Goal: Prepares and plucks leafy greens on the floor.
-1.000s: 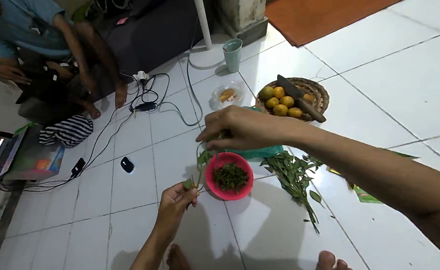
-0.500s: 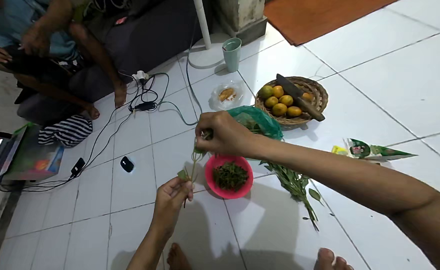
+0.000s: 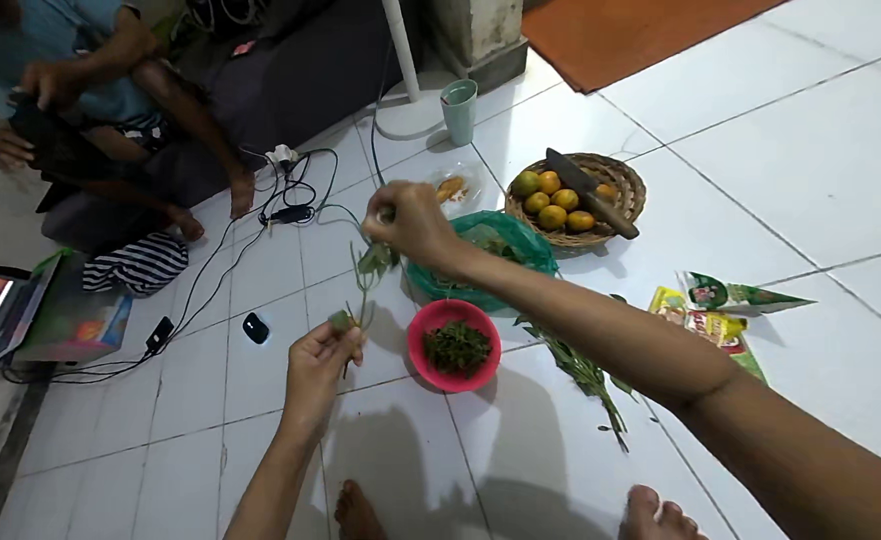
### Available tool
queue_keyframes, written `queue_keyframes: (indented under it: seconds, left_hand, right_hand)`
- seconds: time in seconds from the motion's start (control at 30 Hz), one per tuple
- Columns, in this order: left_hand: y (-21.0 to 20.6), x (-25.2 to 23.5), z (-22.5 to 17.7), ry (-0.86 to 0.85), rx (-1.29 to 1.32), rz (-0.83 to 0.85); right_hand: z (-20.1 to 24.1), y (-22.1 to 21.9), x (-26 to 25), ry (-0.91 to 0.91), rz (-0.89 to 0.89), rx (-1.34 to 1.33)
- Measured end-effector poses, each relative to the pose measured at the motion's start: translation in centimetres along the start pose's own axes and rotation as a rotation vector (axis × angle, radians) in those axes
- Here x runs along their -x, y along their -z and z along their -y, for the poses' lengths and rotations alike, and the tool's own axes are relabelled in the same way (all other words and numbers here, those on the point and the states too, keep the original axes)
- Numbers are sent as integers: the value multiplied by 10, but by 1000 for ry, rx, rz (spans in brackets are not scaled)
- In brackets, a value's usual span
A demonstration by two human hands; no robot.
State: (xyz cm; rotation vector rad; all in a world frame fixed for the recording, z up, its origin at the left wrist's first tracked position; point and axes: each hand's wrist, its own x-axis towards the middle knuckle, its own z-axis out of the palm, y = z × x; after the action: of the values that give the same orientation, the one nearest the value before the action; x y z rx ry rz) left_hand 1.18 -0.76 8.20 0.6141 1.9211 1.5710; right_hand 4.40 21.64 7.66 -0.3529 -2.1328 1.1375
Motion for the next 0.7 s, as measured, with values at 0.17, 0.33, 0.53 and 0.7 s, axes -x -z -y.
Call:
queue_keyframes:
  seconds: [0.17,0.33,0.53,0.7]
  left_hand:
    - [6,14,3,13,105,38]
    - [19,11,10,97,238,84]
    - [15,11,15,111,235,135]
    - [13,10,16,125,228,138]
  right_hand:
    - [-40,69,-42,-260,-39,-155]
    - [-29,91,-24,-253,396,-532]
    - [-13,62,-3,258,614,-191]
    - [-5,50,-2,307,689,-125]
